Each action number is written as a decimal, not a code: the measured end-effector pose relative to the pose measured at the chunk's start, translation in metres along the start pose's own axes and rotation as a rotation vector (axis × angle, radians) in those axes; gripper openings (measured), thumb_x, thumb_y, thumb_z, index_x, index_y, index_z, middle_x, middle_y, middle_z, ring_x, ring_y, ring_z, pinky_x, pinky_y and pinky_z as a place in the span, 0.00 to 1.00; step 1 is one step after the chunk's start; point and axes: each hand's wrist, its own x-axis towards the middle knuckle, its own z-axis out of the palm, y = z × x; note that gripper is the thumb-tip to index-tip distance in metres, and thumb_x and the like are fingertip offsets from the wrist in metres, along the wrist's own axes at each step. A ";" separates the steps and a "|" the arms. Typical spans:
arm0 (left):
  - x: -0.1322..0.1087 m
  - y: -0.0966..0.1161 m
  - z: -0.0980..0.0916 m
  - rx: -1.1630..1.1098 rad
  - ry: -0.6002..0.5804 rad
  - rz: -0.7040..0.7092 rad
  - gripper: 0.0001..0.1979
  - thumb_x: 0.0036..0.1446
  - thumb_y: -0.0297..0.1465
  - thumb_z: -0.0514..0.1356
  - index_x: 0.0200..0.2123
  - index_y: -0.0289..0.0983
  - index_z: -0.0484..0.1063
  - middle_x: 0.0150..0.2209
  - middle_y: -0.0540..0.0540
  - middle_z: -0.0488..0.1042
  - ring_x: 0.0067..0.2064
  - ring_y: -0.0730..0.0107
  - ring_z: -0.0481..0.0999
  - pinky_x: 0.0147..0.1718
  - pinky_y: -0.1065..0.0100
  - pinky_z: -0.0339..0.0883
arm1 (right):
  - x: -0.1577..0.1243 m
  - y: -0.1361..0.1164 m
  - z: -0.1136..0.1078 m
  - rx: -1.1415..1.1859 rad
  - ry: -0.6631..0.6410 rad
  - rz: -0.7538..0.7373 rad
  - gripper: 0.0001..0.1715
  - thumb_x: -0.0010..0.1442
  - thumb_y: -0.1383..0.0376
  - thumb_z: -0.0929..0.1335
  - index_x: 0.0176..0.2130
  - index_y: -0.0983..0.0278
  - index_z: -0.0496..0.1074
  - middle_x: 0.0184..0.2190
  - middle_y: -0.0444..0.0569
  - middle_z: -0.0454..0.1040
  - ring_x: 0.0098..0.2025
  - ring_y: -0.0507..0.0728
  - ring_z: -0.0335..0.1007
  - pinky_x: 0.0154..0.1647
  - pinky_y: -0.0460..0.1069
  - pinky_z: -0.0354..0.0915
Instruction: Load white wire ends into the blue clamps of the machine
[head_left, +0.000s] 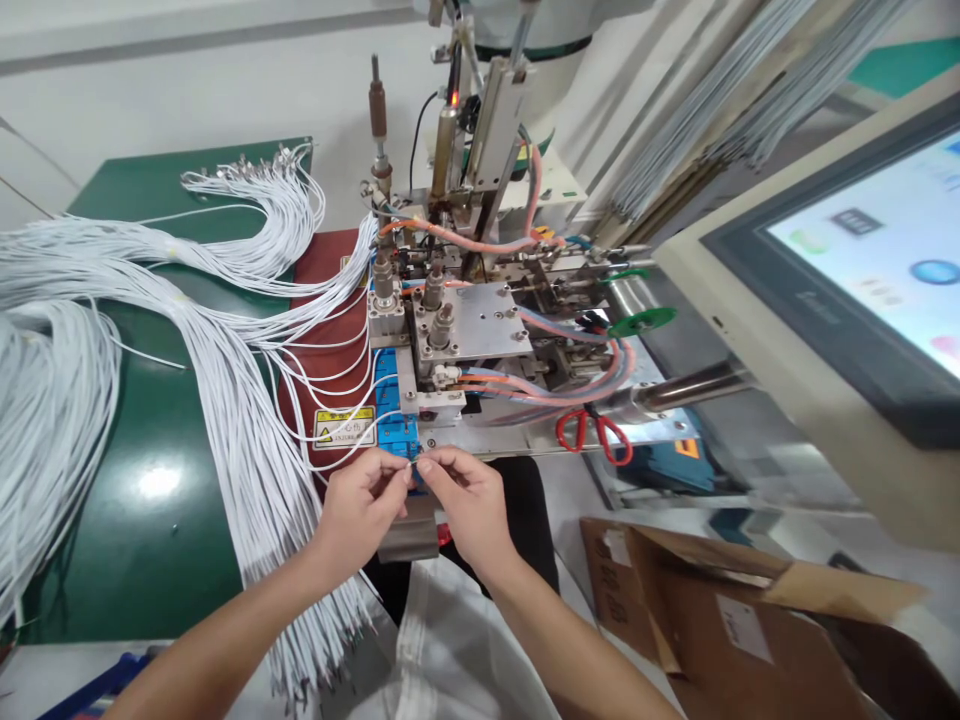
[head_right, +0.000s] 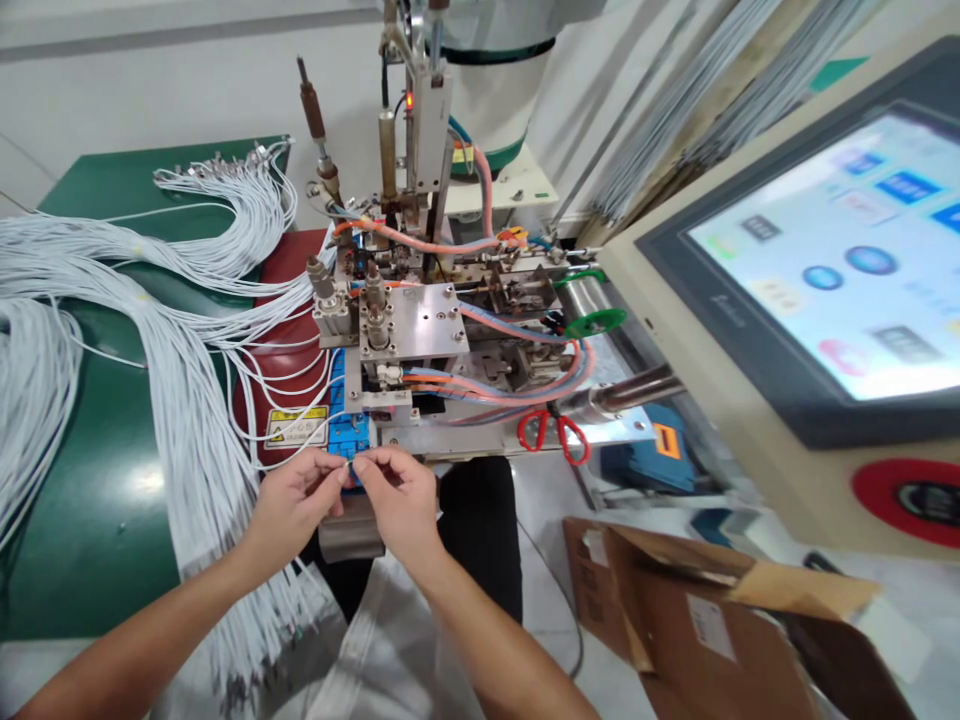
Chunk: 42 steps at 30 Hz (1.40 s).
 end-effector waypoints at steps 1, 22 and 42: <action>0.000 0.000 0.001 0.000 0.000 -0.005 0.07 0.55 0.33 0.55 0.30 0.36 0.67 0.18 0.55 0.67 0.21 0.77 0.69 0.23 0.75 0.62 | -0.001 0.000 0.000 -0.019 0.003 -0.019 0.07 0.51 0.65 0.67 0.24 0.65 0.70 0.21 0.44 0.71 0.24 0.52 0.67 0.27 0.47 0.65; 0.021 -0.002 -0.022 0.696 -0.018 0.319 0.07 0.56 0.25 0.51 0.31 0.38 0.68 0.30 0.49 0.69 0.33 0.69 0.70 0.35 0.67 0.64 | 0.018 0.020 -0.019 -0.766 -0.040 -0.267 0.07 0.54 0.68 0.61 0.26 0.62 0.66 0.24 0.45 0.69 0.27 0.54 0.64 0.27 0.47 0.59; 0.017 -0.017 -0.018 0.849 -0.015 0.459 0.11 0.59 0.22 0.47 0.36 0.34 0.68 0.34 0.43 0.70 0.37 0.66 0.71 0.39 0.64 0.66 | 0.030 0.042 -0.010 -0.629 -0.034 -0.268 0.19 0.61 0.62 0.56 0.20 0.61 0.52 0.17 0.39 0.54 0.21 0.50 0.53 0.23 0.45 0.52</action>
